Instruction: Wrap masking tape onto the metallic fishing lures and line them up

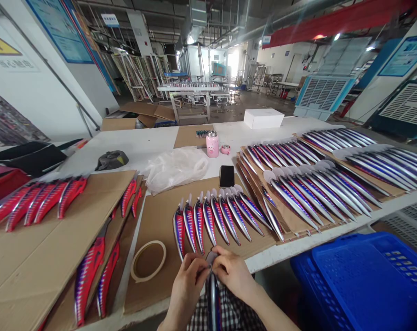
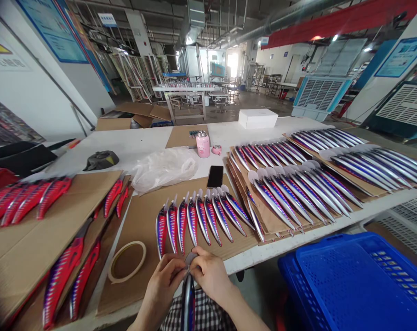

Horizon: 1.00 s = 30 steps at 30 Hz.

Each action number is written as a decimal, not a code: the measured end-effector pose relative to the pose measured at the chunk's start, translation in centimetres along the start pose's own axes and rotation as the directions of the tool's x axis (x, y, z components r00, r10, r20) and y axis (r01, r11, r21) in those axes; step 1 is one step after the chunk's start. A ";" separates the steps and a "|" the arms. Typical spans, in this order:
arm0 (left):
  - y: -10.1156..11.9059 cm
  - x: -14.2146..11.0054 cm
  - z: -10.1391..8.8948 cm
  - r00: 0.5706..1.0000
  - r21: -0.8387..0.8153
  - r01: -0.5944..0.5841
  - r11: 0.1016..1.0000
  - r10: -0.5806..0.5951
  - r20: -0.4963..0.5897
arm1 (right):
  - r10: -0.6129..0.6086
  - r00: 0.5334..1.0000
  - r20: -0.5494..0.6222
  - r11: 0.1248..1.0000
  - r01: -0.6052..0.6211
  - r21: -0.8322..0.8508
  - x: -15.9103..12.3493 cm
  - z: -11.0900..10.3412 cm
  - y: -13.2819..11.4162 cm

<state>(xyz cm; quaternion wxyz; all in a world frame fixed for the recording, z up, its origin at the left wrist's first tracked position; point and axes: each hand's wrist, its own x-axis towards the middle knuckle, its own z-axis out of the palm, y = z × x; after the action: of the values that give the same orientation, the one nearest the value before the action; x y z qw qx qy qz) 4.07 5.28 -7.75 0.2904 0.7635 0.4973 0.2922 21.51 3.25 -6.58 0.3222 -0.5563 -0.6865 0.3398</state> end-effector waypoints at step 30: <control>0.1 -0.7 0.4 0.992 0.082 -0.124 0.989 0.126 -0.024 | 0.072 0.997 0.030 0.990 -0.075 0.120 0.2 -1.2 -0.8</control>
<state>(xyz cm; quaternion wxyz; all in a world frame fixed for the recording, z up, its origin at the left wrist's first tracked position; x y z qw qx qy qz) 4.14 4.51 -8.07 0.2334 0.7998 0.4641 0.3007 22.05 3.48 -5.22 0.3337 -0.5562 -0.6476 0.3998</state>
